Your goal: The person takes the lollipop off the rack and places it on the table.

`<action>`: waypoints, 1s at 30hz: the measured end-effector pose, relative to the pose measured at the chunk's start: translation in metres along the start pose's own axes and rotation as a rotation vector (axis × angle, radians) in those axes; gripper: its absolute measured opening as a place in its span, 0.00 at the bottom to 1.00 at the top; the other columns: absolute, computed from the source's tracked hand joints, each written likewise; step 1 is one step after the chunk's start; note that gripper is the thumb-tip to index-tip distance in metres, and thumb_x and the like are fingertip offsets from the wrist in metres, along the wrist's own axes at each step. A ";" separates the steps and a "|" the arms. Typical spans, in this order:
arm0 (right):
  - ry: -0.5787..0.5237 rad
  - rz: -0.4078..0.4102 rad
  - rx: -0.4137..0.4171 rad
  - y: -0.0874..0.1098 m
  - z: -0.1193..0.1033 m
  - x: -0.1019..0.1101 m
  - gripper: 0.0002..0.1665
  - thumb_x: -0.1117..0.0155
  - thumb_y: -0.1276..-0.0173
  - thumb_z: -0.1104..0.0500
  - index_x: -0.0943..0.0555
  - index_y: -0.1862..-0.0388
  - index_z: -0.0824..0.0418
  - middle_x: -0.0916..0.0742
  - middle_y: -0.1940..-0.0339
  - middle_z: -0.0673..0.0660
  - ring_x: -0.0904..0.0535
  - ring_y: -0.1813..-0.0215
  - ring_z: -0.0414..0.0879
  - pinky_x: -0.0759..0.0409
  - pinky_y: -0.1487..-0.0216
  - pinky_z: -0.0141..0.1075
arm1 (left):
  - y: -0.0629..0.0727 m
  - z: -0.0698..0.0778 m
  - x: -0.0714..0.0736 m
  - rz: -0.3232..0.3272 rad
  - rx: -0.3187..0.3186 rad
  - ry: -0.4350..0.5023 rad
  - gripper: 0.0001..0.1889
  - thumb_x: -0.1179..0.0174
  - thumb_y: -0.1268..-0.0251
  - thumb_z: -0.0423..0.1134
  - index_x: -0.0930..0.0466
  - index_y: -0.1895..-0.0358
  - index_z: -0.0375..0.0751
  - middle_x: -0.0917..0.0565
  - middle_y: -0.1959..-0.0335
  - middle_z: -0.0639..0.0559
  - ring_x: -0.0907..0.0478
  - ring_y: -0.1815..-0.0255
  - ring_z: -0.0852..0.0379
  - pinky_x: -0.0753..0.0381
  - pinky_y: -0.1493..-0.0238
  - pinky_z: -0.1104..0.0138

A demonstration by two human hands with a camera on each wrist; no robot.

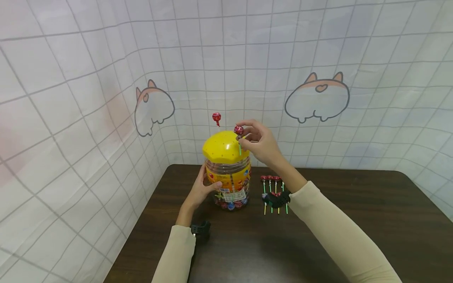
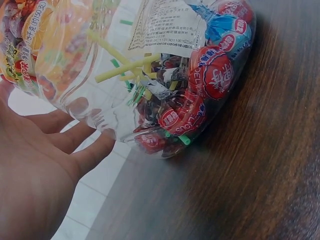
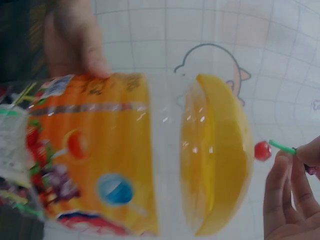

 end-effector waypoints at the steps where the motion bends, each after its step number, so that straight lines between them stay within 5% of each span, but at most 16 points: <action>1: 0.001 0.003 -0.014 0.004 0.003 0.004 0.25 0.35 0.32 0.66 0.22 0.35 0.58 0.16 0.53 0.64 0.17 0.62 0.50 0.13 0.62 0.37 | 0.000 0.000 0.000 -0.002 -0.003 0.003 0.50 0.31 0.34 0.50 0.58 0.18 0.73 0.37 0.23 0.46 0.38 0.24 0.39 0.28 0.31 0.38; 15: 0.007 0.044 -0.185 0.067 0.051 0.050 0.26 0.35 0.30 0.66 0.23 0.34 0.56 0.19 0.54 0.60 0.16 0.63 0.51 0.11 0.63 0.45 | -0.002 -0.002 -0.001 0.004 -0.003 0.006 0.51 0.29 0.37 0.54 0.56 0.19 0.71 0.36 0.24 0.44 0.36 0.26 0.38 0.23 0.34 0.41; 30: -0.031 0.161 -0.287 0.122 0.092 0.082 0.26 0.39 0.28 0.69 0.25 0.33 0.59 0.18 0.57 0.55 0.17 0.63 0.42 0.11 0.64 0.38 | -0.002 -0.004 0.000 0.003 0.010 0.004 0.48 0.32 0.33 0.48 0.55 0.19 0.73 0.35 0.26 0.42 0.35 0.28 0.38 0.17 0.40 0.47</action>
Point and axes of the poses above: each hand's wrist, its own y-axis away from the middle knuckle, its own x-axis out of the back of the hand, z = x × y, the point moved 5 cm from there along -y, towards the middle knuckle
